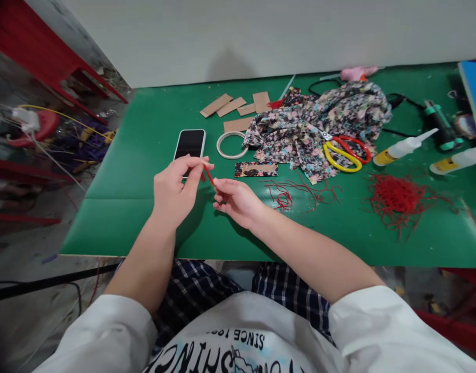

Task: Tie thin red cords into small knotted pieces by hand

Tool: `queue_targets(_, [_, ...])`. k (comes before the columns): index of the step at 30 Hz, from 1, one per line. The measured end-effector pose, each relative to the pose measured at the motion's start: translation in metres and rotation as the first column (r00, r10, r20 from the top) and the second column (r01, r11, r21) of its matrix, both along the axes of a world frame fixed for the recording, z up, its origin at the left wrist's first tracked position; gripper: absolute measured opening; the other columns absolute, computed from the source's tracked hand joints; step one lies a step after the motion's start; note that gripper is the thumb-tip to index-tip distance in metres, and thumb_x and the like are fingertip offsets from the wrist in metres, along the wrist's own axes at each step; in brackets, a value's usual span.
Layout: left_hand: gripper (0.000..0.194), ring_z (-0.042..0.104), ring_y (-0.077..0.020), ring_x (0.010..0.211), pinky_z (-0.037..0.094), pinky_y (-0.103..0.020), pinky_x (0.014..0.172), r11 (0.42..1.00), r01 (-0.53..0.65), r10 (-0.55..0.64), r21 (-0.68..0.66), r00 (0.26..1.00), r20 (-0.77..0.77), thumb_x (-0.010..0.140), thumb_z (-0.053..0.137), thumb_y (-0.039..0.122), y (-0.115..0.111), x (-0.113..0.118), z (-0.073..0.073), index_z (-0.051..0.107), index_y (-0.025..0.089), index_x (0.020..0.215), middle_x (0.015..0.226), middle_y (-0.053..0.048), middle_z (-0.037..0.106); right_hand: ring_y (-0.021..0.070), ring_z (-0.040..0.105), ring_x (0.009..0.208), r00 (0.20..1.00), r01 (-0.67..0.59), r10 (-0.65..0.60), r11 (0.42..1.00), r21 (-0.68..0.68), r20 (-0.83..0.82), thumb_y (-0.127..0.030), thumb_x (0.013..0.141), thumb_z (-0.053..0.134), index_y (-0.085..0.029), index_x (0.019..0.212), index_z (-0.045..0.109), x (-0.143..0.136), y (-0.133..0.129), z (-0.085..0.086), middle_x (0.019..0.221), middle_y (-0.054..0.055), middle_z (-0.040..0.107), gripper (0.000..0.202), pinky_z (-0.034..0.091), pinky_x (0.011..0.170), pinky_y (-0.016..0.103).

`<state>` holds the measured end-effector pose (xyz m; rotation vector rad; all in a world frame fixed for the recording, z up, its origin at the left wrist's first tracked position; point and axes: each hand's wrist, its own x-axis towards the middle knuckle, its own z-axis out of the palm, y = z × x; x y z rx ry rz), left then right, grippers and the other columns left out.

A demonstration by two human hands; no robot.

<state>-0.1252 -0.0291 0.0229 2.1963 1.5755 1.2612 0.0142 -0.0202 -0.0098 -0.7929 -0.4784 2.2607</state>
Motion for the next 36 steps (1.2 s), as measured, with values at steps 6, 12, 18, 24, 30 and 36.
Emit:
queue_targets(6, [0.018, 0.059, -0.0162, 0.113, 0.037, -0.039, 0.107, 1.0, -0.023, 0.023, 0.004, 0.999, -0.03, 0.091, 0.045, 0.023, 0.001, -0.005, 0.003, 0.063, 0.02, 0.09, 0.1, -0.001, 0.071, 0.0057, 0.046, 0.054, 0.953, 0.058, -0.08, 0.995, 0.082, 0.291, -0.025, 0.071, 0.067, -0.016, 0.075, 0.062, 0.004, 0.008, 0.005, 0.07, -0.002, 0.056, 0.011, 0.041, 0.052, 0.021])
queue_targets(12, [0.017, 0.057, -0.0163, 0.112, 0.044, -0.032, 0.099, 1.0, -0.011, 0.011, -0.025, 1.0, 0.017, 0.089, 0.05, 0.026, 0.0, -0.007, 0.008, 0.066, 0.02, 0.087, 0.105, -0.004, 0.063, 0.0094, 0.058, 0.076, 0.904, 0.203, -0.344, 0.868, 0.453, 0.255, -0.037, 0.079, 0.061, -0.022, 0.081, 0.069, 0.019, 0.026, 0.008, 0.087, 0.0, 0.065, 0.017, 0.045, 0.067, 0.024])
queue_targets(18, [0.014, 0.055, -0.0183, 0.11, 0.043, -0.036, 0.1, 1.0, -0.018, 0.019, 0.023, 0.996, -0.082, 0.087, 0.054, 0.027, -0.001, -0.005, 0.005, 0.066, 0.02, 0.086, 0.105, -0.005, 0.061, 0.0133, 0.058, 0.081, 0.876, -0.023, -0.324, 0.712, 0.702, 0.357, -0.046, 0.077, 0.063, -0.022, 0.078, 0.072, 0.019, 0.02, 0.015, 0.081, 0.0, 0.068, 0.026, 0.044, 0.078, 0.029])
queue_targets(24, [0.014, 0.057, -0.0198, 0.109, 0.037, -0.04, 0.102, 1.0, -0.01, 0.014, 0.03, 0.989, -0.148, 0.088, 0.052, 0.028, 0.0, -0.003, 0.0, 0.065, 0.021, 0.086, 0.096, -0.003, 0.068, 0.0126, 0.058, 0.071, 0.871, -0.068, -0.291, 0.728, 0.682, 0.397, -0.035, 0.069, 0.071, -0.019, 0.069, 0.07, 0.016, 0.016, 0.02, 0.072, 0.0, 0.067, 0.017, 0.044, 0.072, 0.028])
queue_targets(30, [0.018, 0.063, -0.0179, 0.093, 0.031, -0.044, 0.104, 1.0, -0.014, 0.013, -0.005, 0.974, -0.227, 0.09, 0.047, 0.027, -0.001, 0.001, -0.002, 0.064, 0.023, 0.086, 0.089, 0.0, 0.071, 0.0092, 0.053, 0.066, 0.892, -0.1, -0.2, 0.786, 0.61, 0.404, -0.036, 0.068, 0.073, -0.018, 0.07, 0.069, 0.015, 0.017, 0.015, 0.068, -0.002, 0.064, 0.019, 0.041, 0.07, 0.025])
queue_targets(36, [0.02, 0.062, -0.0169, 0.083, 0.033, -0.043, 0.102, 1.0, 0.016, -0.007, 0.027, 0.952, -0.307, 0.09, 0.044, 0.025, -0.001, 0.0, -0.003, 0.065, 0.024, 0.087, 0.083, 0.0, 0.07, 0.0119, 0.058, 0.072, 0.974, -0.106, 0.037, 0.947, 0.302, 0.225, -0.062, 0.075, 0.056, -0.018, 0.066, 0.064, 0.016, 0.02, 0.012, 0.072, 0.001, 0.063, 0.046, 0.044, 0.069, 0.026])
